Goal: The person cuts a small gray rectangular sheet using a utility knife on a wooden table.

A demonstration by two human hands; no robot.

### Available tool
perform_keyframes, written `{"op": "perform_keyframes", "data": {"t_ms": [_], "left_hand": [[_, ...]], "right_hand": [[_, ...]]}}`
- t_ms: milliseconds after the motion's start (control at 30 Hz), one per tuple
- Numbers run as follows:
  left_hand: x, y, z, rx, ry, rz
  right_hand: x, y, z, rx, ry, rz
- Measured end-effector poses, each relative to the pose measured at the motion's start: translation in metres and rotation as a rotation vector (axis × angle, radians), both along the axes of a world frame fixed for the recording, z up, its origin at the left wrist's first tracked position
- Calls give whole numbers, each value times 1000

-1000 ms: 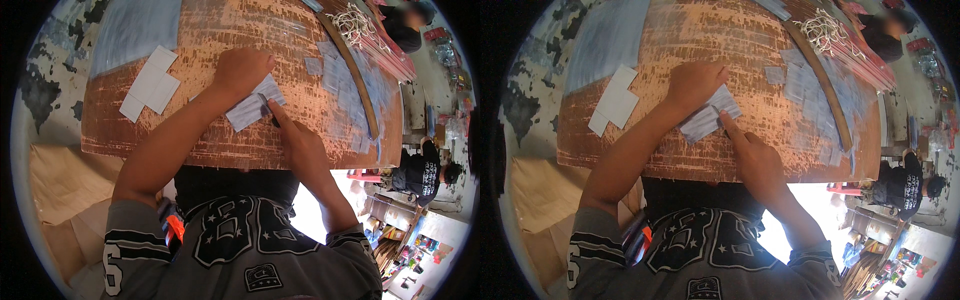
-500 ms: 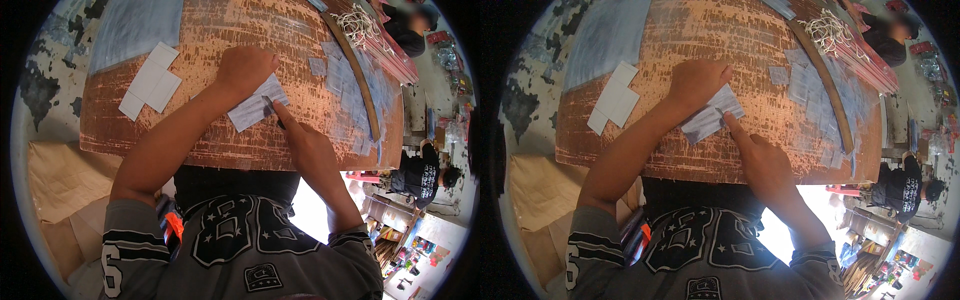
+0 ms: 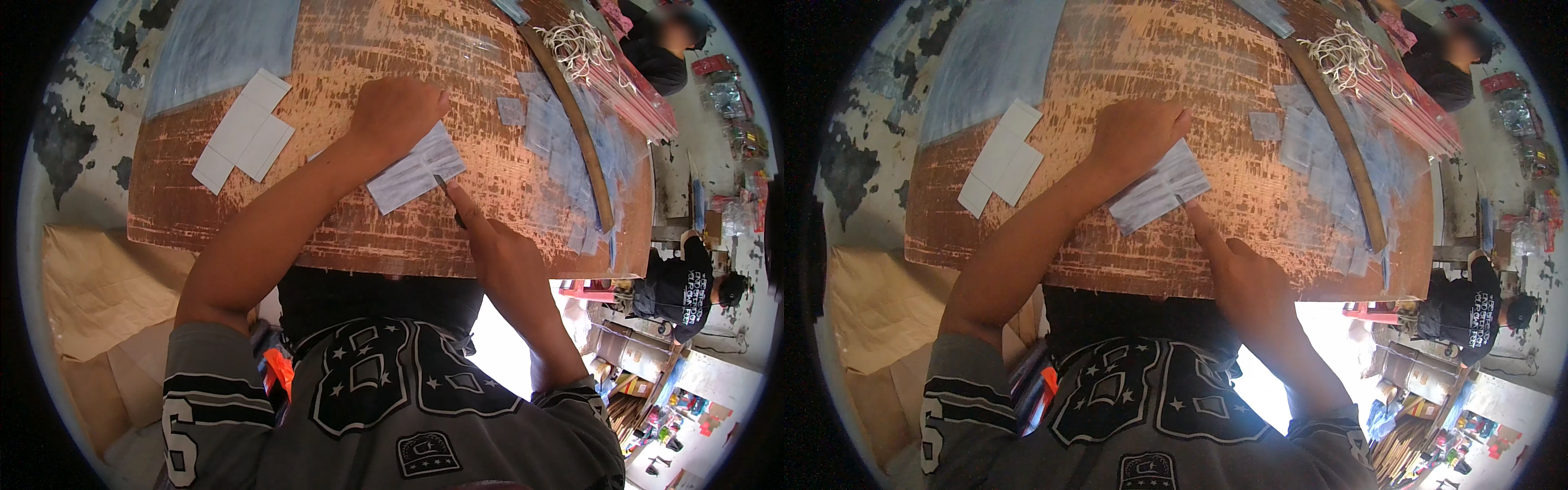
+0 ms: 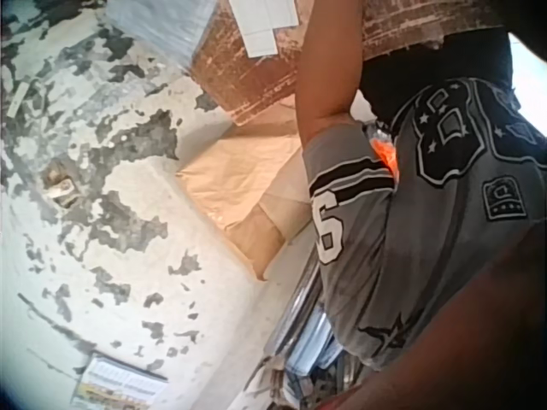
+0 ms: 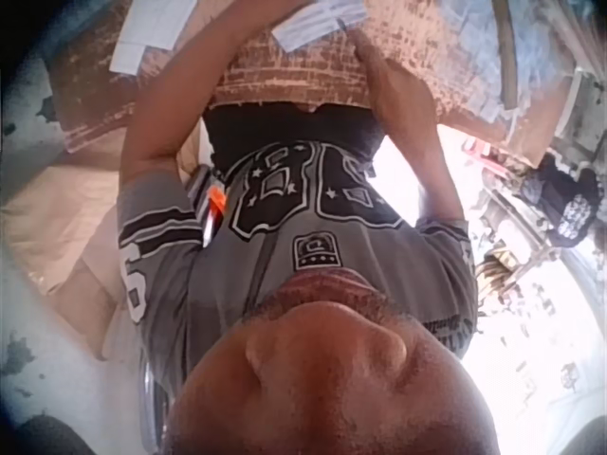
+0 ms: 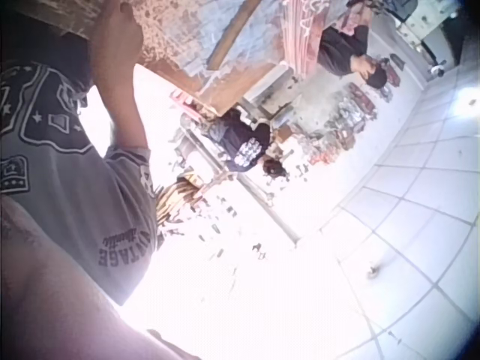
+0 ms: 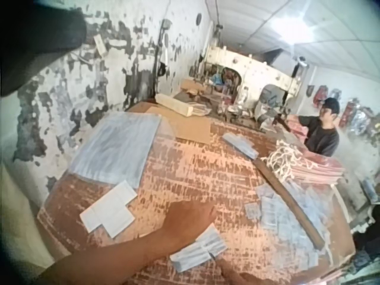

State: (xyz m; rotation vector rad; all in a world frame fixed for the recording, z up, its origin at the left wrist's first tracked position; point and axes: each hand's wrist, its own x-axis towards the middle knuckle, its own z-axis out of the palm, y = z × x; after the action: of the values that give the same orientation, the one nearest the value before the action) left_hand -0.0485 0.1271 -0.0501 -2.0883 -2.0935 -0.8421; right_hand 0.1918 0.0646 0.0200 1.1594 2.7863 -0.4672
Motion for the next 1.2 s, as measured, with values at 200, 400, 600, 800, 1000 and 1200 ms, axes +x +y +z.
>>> {"op": "perform_keyframes", "data": {"t_ms": [200, 400, 600, 800, 1000, 1200], "left_hand": [[0, -1, 2, -6, -1, 0], [-2, 0, -3, -3, -33, -22], [-2, 1, -5, 27, 10, -24], [-1, 1, -4, -2, 75, 0], [-2, 1, -2, -23, -46, -12], [-2, 1, -4, -23, -46, -11]], "right_hand": [[4, -4, 3, 29, 4, 23], [6, -6, 12, 5, -33, 23], [11, -10, 5, -22, 53, -20], [11, -12, 5, -7, 233, -85], [-11, 7, -17, 20, 242, -60], [-19, 10, -20, 21, 223, -30]]}}
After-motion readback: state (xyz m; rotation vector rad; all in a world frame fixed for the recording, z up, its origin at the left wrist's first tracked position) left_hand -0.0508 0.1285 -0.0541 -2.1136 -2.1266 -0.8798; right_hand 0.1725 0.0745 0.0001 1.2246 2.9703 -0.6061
